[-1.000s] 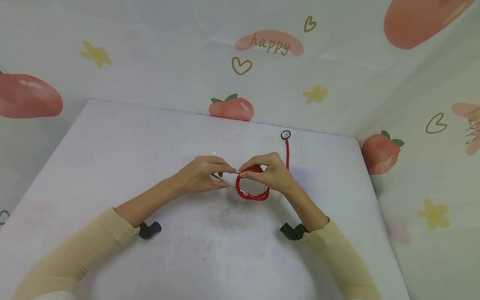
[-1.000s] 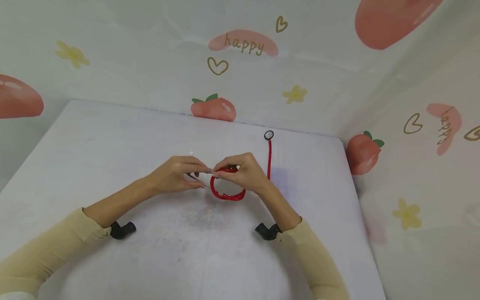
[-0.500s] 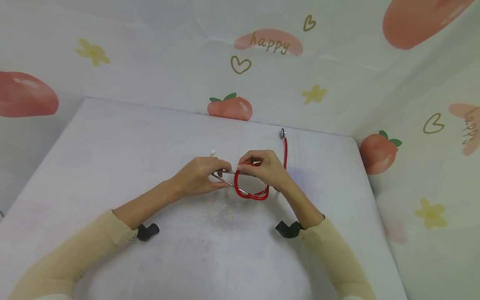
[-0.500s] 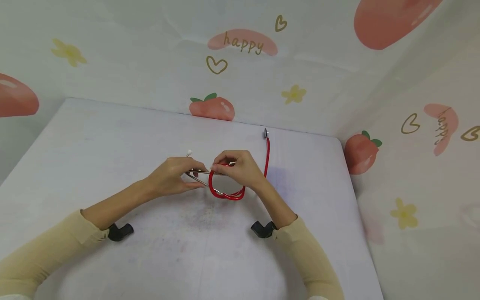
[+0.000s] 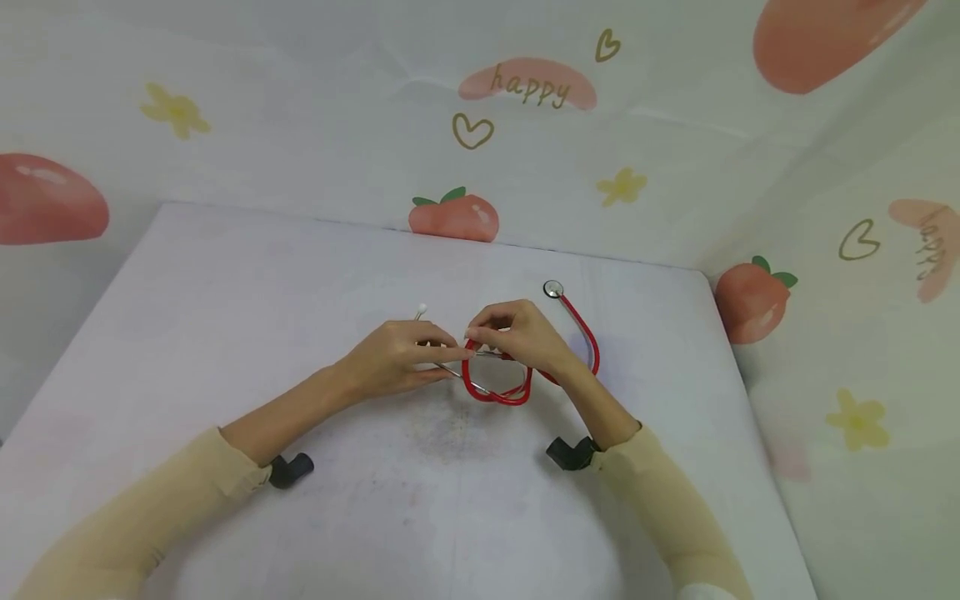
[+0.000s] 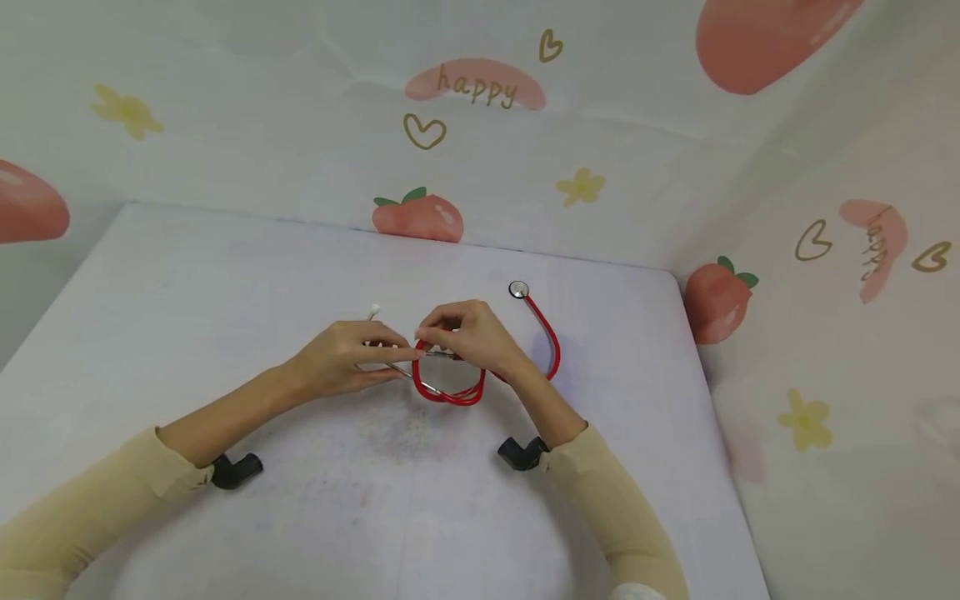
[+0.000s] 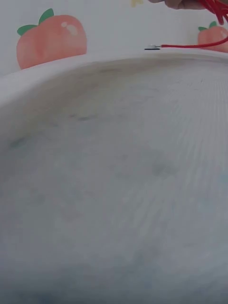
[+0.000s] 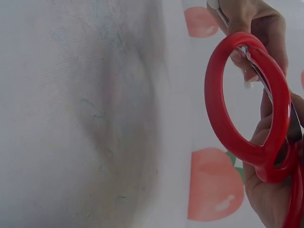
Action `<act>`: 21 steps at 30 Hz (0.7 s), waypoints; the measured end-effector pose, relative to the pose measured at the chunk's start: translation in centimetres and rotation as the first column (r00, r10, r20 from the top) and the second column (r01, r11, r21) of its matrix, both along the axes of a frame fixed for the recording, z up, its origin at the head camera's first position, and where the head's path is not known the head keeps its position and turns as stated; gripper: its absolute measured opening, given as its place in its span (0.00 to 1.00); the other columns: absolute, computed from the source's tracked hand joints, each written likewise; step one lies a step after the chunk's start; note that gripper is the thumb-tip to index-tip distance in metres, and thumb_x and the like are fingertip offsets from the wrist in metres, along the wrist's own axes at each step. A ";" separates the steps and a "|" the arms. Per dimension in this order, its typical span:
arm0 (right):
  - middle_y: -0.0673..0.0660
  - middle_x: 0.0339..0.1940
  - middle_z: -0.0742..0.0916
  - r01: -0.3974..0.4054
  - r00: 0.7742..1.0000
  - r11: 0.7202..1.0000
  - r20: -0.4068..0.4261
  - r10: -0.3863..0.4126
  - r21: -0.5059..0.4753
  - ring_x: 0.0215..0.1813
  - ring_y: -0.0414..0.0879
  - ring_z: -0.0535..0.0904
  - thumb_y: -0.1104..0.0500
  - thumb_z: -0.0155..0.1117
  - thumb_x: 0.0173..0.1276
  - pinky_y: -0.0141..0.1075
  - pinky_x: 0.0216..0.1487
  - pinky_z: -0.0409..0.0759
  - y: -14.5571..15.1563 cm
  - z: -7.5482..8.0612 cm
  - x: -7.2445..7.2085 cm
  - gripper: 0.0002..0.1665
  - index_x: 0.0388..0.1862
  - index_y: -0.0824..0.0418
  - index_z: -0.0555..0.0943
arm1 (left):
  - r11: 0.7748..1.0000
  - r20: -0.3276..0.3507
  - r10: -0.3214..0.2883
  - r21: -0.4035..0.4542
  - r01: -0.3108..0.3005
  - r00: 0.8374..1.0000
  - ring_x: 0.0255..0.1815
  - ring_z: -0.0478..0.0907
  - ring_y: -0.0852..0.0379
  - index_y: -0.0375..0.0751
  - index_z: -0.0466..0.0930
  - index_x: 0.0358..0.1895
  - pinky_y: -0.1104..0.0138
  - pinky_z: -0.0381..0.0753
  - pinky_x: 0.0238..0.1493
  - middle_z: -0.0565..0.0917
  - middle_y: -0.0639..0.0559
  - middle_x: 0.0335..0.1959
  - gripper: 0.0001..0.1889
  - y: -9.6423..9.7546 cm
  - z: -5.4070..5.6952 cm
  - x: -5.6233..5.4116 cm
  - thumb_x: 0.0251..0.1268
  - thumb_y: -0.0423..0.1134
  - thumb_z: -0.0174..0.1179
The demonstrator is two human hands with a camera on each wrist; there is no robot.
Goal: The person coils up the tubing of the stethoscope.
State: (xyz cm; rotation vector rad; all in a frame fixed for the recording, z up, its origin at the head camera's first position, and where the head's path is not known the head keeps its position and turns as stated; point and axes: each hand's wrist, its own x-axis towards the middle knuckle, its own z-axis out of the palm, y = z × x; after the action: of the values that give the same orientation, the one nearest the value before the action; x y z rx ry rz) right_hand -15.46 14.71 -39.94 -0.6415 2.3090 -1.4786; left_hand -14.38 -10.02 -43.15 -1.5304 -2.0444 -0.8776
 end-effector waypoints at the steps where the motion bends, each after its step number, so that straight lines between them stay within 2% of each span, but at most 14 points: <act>1: 0.56 0.26 0.86 -0.006 1.000 1.000 0.016 0.006 0.002 0.25 0.48 0.73 0.51 0.68 0.69 0.33 0.21 0.70 0.0 0.0 -0.1 0.09 0.34 0.54 0.88 | 1.000 0.000 -0.003 -0.002 0.003 1.000 0.32 0.81 0.61 0.50 0.87 0.51 0.73 0.78 0.29 0.86 0.54 0.40 0.26 0.0 0.0 0.0 0.43 0.34 0.80; 6: 0.61 0.25 0.84 -0.041 0.996 0.999 0.079 0.040 0.003 0.21 0.46 0.67 0.49 0.68 0.69 0.32 0.21 0.65 0.2 -0.3 -0.7 0.12 0.36 0.57 0.89 | 1.000 0.021 -0.007 -0.024 0.008 1.000 0.33 0.82 0.61 0.50 0.87 0.52 0.73 0.79 0.31 0.86 0.54 0.41 0.26 0.1 0.0 0.0 0.45 0.33 0.79; 10: 0.62 0.26 0.83 -0.051 0.990 0.999 0.129 0.051 -0.003 0.23 0.45 0.68 0.48 0.68 0.69 0.32 0.22 0.67 0.5 -0.7 -1.0 0.12 0.36 0.54 0.89 | 1.000 0.046 -0.007 -0.028 0.009 0.999 0.36 0.83 0.61 0.49 0.86 0.53 0.73 0.80 0.33 0.87 0.53 0.41 0.26 0.0 0.1 0.3 0.46 0.33 0.79; 14: 0.61 0.31 0.87 -0.042 0.988 0.999 0.148 0.045 -0.025 0.29 0.46 0.75 0.51 0.68 0.69 0.31 0.30 0.75 1.0 -1.2 -1.3 0.10 0.39 0.55 0.89 | 1.000 0.074 -0.001 -0.019 0.002 0.997 0.37 0.83 0.60 0.47 0.87 0.51 0.72 0.81 0.34 0.87 0.53 0.40 0.24 -0.2 0.1 0.3 0.46 0.34 0.79; 21: 0.59 0.37 0.89 -0.047 0.979 0.995 0.191 0.064 -0.094 0.43 0.57 0.81 0.56 0.63 0.73 0.37 0.43 0.82 2.4 -1.5 -1.7 0.13 0.49 0.61 0.87 | 1.000 0.142 -0.015 0.018 0.013 0.990 0.38 0.84 0.59 0.45 0.87 0.52 0.72 0.82 0.35 0.87 0.52 0.41 0.22 -0.4 0.4 0.1 0.50 0.35 0.77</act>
State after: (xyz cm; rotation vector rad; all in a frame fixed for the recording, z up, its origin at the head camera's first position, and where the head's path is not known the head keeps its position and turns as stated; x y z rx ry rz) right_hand -17.13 17.09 -41.42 -0.5534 2.0729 -1.5516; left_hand -14.25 -10.46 -42.71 -1.5144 -2.1209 -1.0335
